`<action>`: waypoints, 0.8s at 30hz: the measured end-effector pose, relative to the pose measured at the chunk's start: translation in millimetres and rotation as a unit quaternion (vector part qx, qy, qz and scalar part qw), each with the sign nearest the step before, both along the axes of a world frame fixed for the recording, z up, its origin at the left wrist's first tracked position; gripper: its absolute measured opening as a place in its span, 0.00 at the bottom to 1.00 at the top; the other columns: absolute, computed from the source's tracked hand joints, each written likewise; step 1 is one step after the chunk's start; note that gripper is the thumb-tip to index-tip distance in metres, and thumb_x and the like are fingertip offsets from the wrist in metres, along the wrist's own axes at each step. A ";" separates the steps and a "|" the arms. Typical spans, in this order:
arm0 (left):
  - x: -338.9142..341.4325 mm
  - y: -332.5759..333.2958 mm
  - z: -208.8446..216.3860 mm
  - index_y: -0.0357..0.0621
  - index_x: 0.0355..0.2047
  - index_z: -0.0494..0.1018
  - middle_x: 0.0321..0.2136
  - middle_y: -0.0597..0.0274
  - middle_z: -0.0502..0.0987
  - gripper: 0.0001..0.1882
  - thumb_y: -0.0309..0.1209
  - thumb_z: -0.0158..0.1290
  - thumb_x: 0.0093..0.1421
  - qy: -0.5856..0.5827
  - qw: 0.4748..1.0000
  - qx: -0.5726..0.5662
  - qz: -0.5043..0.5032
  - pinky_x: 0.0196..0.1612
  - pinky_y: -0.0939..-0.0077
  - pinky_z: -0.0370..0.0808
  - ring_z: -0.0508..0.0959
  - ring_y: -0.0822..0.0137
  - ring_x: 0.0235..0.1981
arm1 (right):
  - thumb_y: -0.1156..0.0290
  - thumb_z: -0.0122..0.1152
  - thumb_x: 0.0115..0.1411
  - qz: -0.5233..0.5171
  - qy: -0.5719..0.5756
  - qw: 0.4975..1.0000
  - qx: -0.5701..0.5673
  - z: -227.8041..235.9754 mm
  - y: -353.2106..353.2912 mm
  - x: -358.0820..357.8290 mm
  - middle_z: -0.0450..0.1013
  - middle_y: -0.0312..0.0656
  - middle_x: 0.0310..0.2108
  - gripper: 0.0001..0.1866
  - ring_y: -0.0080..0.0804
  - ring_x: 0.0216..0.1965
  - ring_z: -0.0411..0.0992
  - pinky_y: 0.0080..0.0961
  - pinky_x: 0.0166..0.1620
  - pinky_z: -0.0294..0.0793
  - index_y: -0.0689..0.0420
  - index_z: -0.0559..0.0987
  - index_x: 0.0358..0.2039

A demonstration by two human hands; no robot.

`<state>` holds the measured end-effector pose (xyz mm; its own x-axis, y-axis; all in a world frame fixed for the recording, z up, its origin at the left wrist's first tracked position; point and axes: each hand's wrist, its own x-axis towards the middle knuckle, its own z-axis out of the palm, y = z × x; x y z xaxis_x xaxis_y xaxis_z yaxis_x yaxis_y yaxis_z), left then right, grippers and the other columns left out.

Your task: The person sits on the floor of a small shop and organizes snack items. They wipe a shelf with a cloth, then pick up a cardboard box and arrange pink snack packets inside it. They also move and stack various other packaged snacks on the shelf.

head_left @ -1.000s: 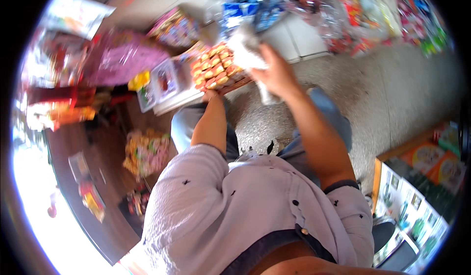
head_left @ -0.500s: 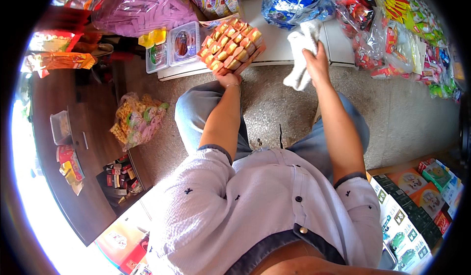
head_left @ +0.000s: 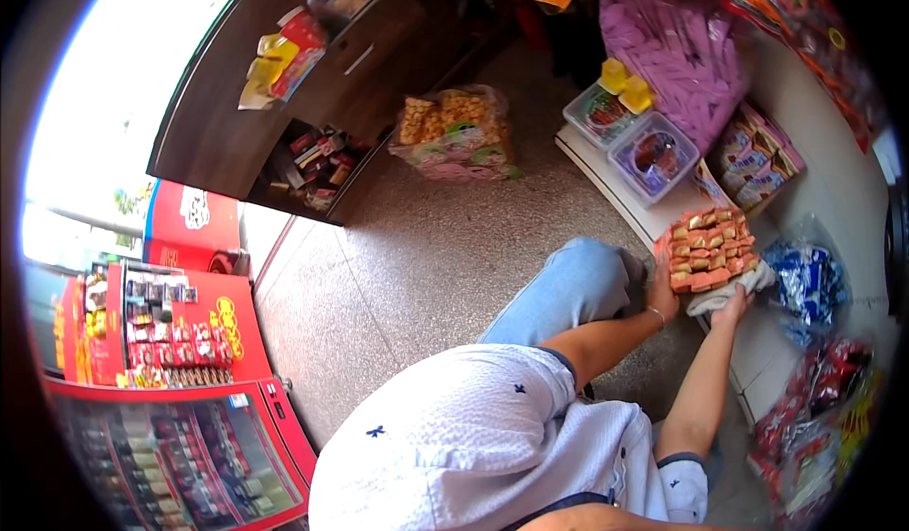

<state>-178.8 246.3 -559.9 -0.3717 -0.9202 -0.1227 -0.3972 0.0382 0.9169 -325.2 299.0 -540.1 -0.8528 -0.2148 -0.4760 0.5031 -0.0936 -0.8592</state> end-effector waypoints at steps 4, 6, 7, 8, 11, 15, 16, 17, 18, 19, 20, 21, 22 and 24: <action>-10.6 5.9 1.9 0.47 0.63 0.38 0.56 0.41 0.52 0.46 0.17 0.49 0.45 0.040 0.994 0.097 0.000 0.57 0.64 0.58 0.55 0.43 0.57 | 0.69 0.46 0.56 0.058 0.118 0.986 0.105 15.8 -19.1 32.2 0.53 0.49 0.59 0.34 0.44 0.55 0.59 0.35 0.53 0.62 0.56 0.48 0.62; -13.8 13.5 -4.5 0.48 0.63 0.38 0.55 0.40 0.52 0.47 0.18 0.51 0.46 0.036 0.998 0.051 0.019 0.56 0.64 0.59 0.57 0.42 0.56 | 0.71 0.46 0.55 0.082 0.208 0.967 0.125 13.7 -15.8 48.9 0.54 0.49 0.59 0.32 0.41 0.55 0.58 0.30 0.54 0.59 0.60 0.53 0.60; -13.8 16.1 -4.3 0.48 0.63 0.37 0.55 0.40 0.53 0.48 0.19 0.52 0.46 0.037 0.996 0.080 0.016 0.56 0.64 0.59 0.58 0.42 0.55 | 0.73 0.47 0.54 0.098 0.226 0.955 0.164 16.6 -10.3 53.7 0.55 0.50 0.59 0.30 0.44 0.56 0.58 0.31 0.54 0.59 0.61 0.56 0.59; -17.2 9.9 11.2 0.49 0.63 0.37 0.54 0.39 0.53 0.49 0.19 0.53 0.46 0.043 0.994 0.101 0.007 0.56 0.64 0.59 0.58 0.42 0.55 | 0.74 0.47 0.53 0.111 0.296 0.928 0.196 10.1 -5.6 47.5 0.54 0.52 0.59 0.29 0.45 0.57 0.57 0.31 0.56 0.57 0.61 0.58 0.58; -12.8 8.4 -1.9 0.51 0.63 0.35 0.54 0.40 0.55 0.48 0.27 0.54 0.48 -0.005 0.998 0.058 0.002 0.51 0.61 0.64 0.63 0.42 0.52 | 0.83 0.47 0.47 0.114 0.510 0.823 0.224 12.9 -7.8 69.2 0.53 0.53 0.58 0.30 0.50 0.59 0.53 0.40 0.58 0.55 0.60 0.63 0.55; 21.0 -28.2 -70.0 0.48 0.62 0.38 0.56 0.38 0.52 0.41 0.31 0.49 0.53 -0.069 0.996 -0.022 0.051 0.51 0.59 0.64 0.62 0.41 0.53 | 0.86 0.48 0.43 0.241 0.529 0.805 0.118 76.2 -37.9 142.5 0.58 0.52 0.55 0.27 0.51 0.56 0.58 0.38 0.57 0.58 0.57 0.72 0.47; -21.4 -7.9 -20.4 0.47 0.61 0.42 0.57 0.39 0.51 0.37 0.34 0.46 0.53 -0.077 0.988 0.112 -0.071 0.50 0.55 0.64 0.62 0.44 0.54 | 0.87 0.48 0.41 0.243 0.544 0.780 0.192 65.0 -12.1 100.3 0.61 0.49 0.53 0.27 0.50 0.53 0.61 0.37 0.55 0.61 0.56 0.74 0.45; -38.3 -6.5 38.3 0.46 0.54 0.58 0.51 0.44 0.62 0.27 0.34 0.49 0.53 -0.085 0.945 0.306 -0.078 0.48 0.62 0.67 0.65 0.48 0.52 | 0.87 0.48 0.40 0.239 0.536 0.775 0.234 65.8 6.2 83.5 0.64 0.45 0.52 0.26 0.48 0.50 0.64 0.35 0.53 0.63 0.54 0.75 0.43; -27.7 -11.4 37.4 0.46 0.54 0.57 0.51 0.44 0.62 0.28 0.32 0.49 0.53 -0.078 0.954 0.275 -0.089 0.49 0.62 0.67 0.65 0.48 0.51 | 0.86 0.48 0.40 0.296 0.513 0.778 0.208 78.9 5.3 93.8 0.66 0.42 0.50 0.26 0.47 0.47 0.66 0.33 0.51 0.65 0.52 0.76 0.42; -17.2 -8.8 31.3 0.46 0.55 0.56 0.50 0.44 0.62 0.29 0.31 0.49 0.52 -0.064 0.966 0.229 -0.098 0.49 0.62 0.67 0.65 0.48 0.51 | 0.84 0.49 0.41 0.343 0.500 0.772 0.190 84.3 7.8 99.3 0.67 0.42 0.49 0.24 0.46 0.46 0.66 0.32 0.50 0.65 0.52 0.76 0.42; -10.8 -9.6 28.3 0.46 0.55 0.55 0.50 0.44 0.63 0.30 0.30 0.49 0.51 -0.052 0.977 0.178 -0.108 0.49 0.62 0.66 0.65 0.48 0.51 | 0.82 0.49 0.41 0.386 0.472 0.774 0.173 90.2 12.9 100.2 0.67 0.43 0.48 0.23 0.45 0.46 0.67 0.31 0.49 0.65 0.53 0.76 0.41; -6.1 -13.1 29.2 0.46 0.56 0.54 0.50 0.43 0.63 0.31 0.29 0.49 0.51 -0.043 0.984 0.128 -0.117 0.49 0.62 0.66 0.66 0.48 0.51 | 0.81 0.49 0.42 0.425 0.450 0.772 0.145 95.8 18.5 95.8 0.67 0.43 0.47 0.22 0.44 0.46 0.67 0.30 0.49 0.66 0.55 0.76 0.41; -4.9 -13.5 29.4 0.46 0.56 0.53 0.49 0.43 0.63 0.32 0.27 0.49 0.50 -0.036 0.987 0.089 -0.128 0.49 0.62 0.66 0.66 0.48 0.50 | 0.80 0.49 0.43 0.461 0.422 0.774 0.105 97.2 28.1 89.2 0.68 0.43 0.46 0.21 0.42 0.45 0.68 0.29 0.49 0.66 0.56 0.75 0.41; -3.0 -22.3 28.2 0.46 0.57 0.52 0.49 0.43 0.63 0.34 0.25 0.49 0.49 -0.039 0.991 0.024 -0.128 0.50 0.62 0.65 0.66 0.47 0.50 | 0.81 0.47 0.43 0.539 0.320 0.777 0.059 111.6 40.8 81.1 0.70 0.42 0.43 0.20 0.35 0.45 0.68 0.26 0.48 0.66 0.61 0.75 0.40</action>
<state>-181.8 224.0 -531.6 -0.5796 -0.7898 -0.2004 -0.4492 0.1046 0.8873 -244.0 339.8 -428.5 -0.2781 -0.9554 -0.0996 -0.2985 0.1845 -0.9364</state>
